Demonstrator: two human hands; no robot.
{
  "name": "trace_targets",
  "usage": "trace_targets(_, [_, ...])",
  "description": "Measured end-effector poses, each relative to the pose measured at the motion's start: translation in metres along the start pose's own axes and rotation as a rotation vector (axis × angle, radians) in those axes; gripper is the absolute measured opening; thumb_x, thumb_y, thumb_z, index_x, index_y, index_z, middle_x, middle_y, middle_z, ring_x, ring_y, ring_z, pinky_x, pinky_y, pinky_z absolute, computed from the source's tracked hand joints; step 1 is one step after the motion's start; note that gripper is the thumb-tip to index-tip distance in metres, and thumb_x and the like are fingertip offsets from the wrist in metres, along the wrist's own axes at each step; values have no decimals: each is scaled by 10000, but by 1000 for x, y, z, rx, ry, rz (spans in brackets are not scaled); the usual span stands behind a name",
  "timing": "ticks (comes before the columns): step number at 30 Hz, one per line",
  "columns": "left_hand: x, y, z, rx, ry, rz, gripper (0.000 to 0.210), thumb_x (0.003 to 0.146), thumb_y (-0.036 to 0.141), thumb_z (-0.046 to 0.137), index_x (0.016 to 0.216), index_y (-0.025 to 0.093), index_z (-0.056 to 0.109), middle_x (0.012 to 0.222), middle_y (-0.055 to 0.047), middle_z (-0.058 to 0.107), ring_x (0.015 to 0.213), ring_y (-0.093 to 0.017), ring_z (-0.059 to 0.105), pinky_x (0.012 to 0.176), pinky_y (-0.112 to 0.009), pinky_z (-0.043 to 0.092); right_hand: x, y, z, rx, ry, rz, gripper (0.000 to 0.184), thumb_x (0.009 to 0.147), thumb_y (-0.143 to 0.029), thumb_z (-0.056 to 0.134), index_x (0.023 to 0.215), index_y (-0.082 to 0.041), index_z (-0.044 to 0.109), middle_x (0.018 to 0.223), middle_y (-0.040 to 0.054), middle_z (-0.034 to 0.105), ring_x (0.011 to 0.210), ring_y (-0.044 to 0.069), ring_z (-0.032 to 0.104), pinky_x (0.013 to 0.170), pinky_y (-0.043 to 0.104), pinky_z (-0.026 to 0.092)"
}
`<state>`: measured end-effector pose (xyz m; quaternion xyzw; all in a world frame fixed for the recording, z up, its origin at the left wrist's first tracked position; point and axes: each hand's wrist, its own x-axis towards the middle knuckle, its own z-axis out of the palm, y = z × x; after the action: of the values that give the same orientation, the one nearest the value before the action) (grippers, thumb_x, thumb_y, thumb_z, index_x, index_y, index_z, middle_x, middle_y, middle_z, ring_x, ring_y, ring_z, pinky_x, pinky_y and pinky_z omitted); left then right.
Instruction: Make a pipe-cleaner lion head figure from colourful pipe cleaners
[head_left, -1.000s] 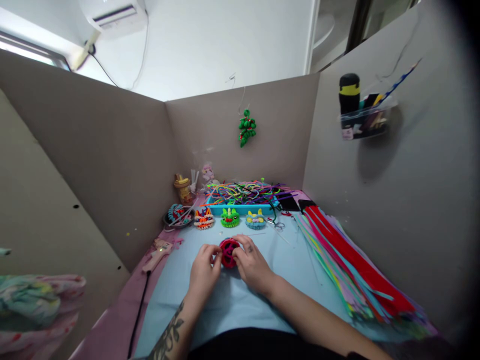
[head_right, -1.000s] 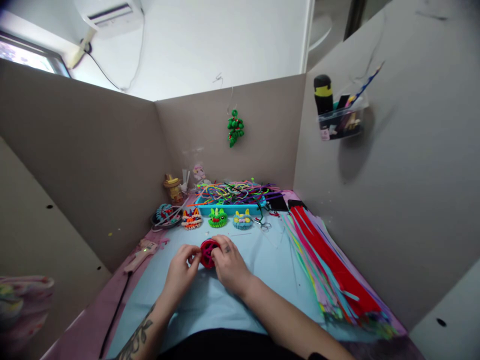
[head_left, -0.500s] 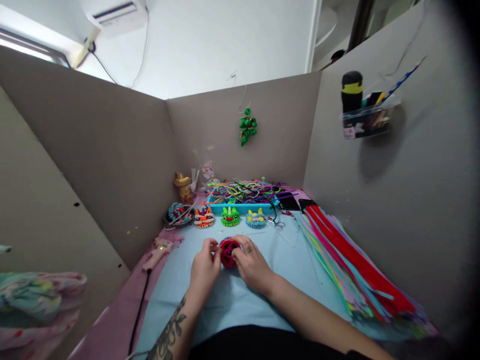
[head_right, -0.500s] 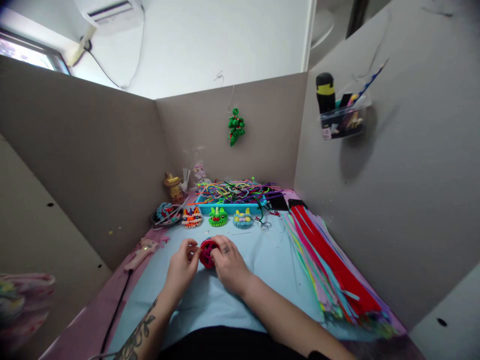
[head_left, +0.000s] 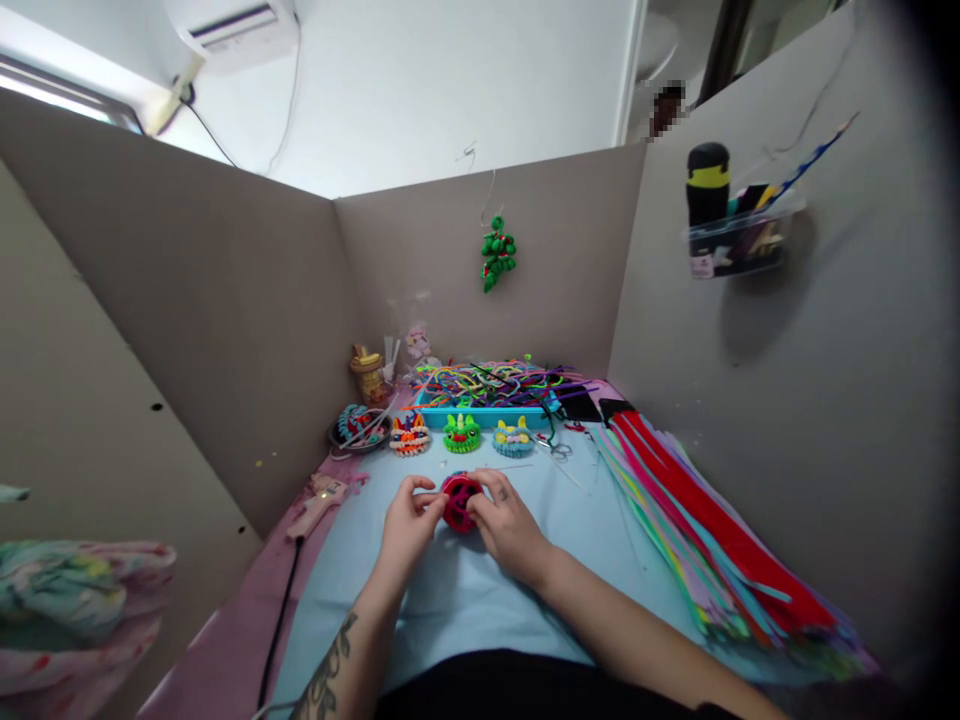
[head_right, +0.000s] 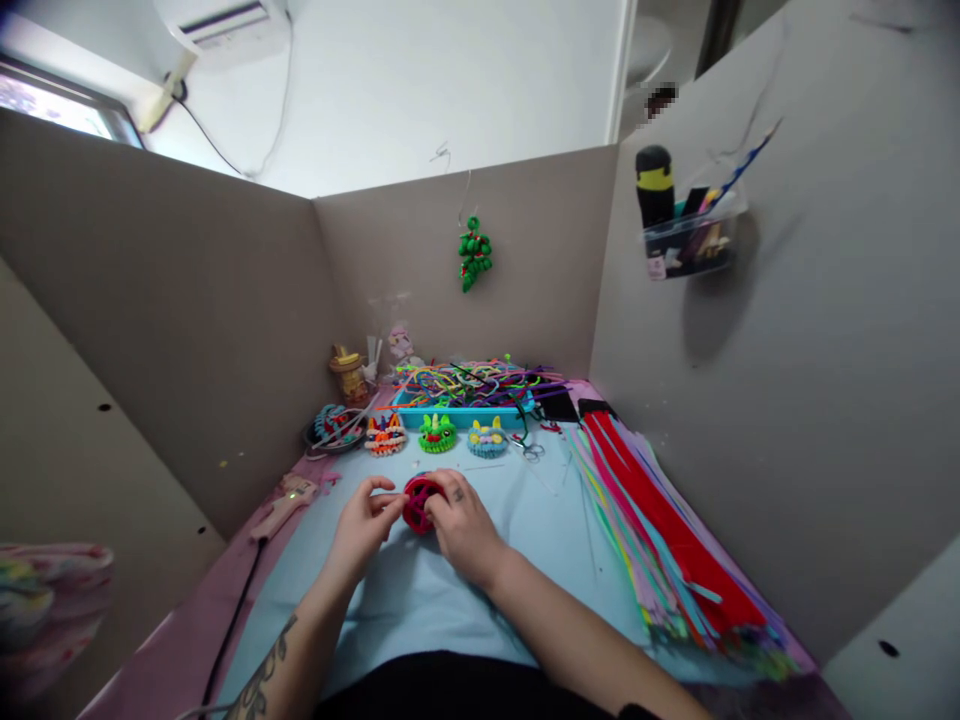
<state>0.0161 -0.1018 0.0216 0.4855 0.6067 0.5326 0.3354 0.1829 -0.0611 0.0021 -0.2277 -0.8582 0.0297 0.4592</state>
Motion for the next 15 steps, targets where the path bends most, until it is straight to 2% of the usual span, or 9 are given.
trace_targets(3, [0, 0, 2, -70, 0, -48, 399, 646, 450, 631, 873, 190, 431, 621, 28, 639, 371, -61, 423, 407, -184, 322, 0, 1, 1, 62, 3, 1, 189, 837, -84, 444, 865, -183, 602, 1134, 101, 526, 1070, 222, 482, 933, 413, 470])
trace_targets(6, [0, 0, 2, 37, 25, 6, 345, 660, 395, 631, 876, 184, 464, 626, 16, 640, 465, -105, 528, 490, -218, 397, -1, 2, 3, 93, -25, 3, 199, 836, -90, 438, 864, -174, 616, 1125, 105, 537, 1048, 216, 503, 908, 394, 484])
trace_targets(9, [1, -1, -2, 271, 93, 138, 222, 740, 320, 566, 905, 187, 499, 694, 0, 649, 562, -140, 585, 586, -264, 446, -2, 1, 4, 92, -54, -11, 202, 821, -81, 446, 856, -175, 620, 1130, 105, 546, 1059, 225, 504, 922, 415, 472])
trace_targets(11, [2, -2, -7, 433, 90, 270, 138, 792, 264, 504, 904, 196, 546, 805, -24, 648, 652, -151, 603, 661, -293, 470, -2, 2, 4, 100, -52, -6, 206, 815, -70, 447, 862, -180, 615, 1125, 107, 552, 1062, 225, 504, 921, 423, 470])
trace_targets(15, [7, 0, -16, 580, -76, 563, 232, 825, 146, 436, 879, 212, 652, 1052, -77, 588, 972, -181, 571, 872, -336, 454, 0, 10, -2, 171, -66, 25, 208, 809, -51, 445, 846, -183, 602, 1115, 101, 539, 1057, 205, 509, 910, 382, 477])
